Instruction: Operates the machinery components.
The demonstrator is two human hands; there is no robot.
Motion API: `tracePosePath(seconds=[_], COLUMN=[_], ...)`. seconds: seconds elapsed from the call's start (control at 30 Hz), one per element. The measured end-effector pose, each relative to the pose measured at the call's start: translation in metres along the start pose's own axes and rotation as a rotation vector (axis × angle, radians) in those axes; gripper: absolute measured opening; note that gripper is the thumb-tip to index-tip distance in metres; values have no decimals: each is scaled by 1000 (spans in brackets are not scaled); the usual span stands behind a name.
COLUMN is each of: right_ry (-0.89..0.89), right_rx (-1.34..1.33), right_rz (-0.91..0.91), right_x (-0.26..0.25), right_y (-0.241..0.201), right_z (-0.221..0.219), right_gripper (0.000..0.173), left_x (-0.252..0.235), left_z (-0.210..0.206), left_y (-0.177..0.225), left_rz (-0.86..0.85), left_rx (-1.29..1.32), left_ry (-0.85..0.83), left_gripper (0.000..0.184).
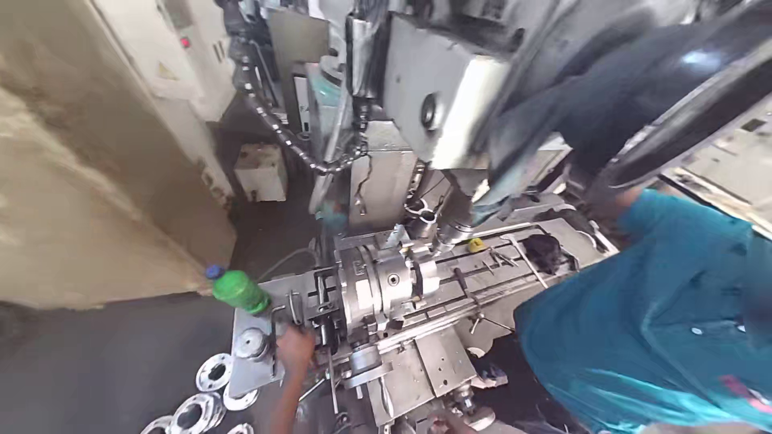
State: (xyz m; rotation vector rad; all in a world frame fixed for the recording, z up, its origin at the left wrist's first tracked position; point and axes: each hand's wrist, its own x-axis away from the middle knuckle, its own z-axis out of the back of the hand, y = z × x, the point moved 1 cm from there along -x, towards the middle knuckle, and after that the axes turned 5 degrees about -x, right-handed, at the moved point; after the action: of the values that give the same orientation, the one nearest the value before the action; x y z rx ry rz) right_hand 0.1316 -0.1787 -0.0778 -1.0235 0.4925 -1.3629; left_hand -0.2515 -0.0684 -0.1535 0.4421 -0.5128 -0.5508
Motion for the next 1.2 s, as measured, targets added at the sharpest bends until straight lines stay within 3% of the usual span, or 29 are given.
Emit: tracePosePath(seconds=[0.33, 0.73, 0.87, 0.93, 1.0, 1.07, 1.13, 1.2], right_ry=[-82, -248, -297, -294, -298, -313, -329, -334], right_rx=[19, -44, -27, -33, -53, -72, -97, -133], right_rz=[-12, 127, 149, 148, 135, 107, 123, 304], right_x=[-25, -76, -91, -97, -103, -112, -124, -130], right_y=[4, 9, 13, 17, 22, 29, 37, 41], right_z=[3, 2, 15, 23, 32, 37, 39, 41], right_gripper=[30, 32, 31, 31, 32, 31, 30, 28], left_x=[0, 22, 70, 100, 132, 170, 214, 261], left_z=[-9, -7, 8, 22, 48, 85, 123, 156], left_y=[-14, -53, -68, -71, -56, -16, 37, 91], left_rz=[-95, -364, -281, -182, -100, -141, -380, -693], left_rx=[-44, 150, 289, 477, 731, 922, 1041, 1130], left_ry=[-23, 138, 151, 138, 142, 175, 170, 12], left_gripper=[63, 37, 45, 45, 44, 36, 29, 33])
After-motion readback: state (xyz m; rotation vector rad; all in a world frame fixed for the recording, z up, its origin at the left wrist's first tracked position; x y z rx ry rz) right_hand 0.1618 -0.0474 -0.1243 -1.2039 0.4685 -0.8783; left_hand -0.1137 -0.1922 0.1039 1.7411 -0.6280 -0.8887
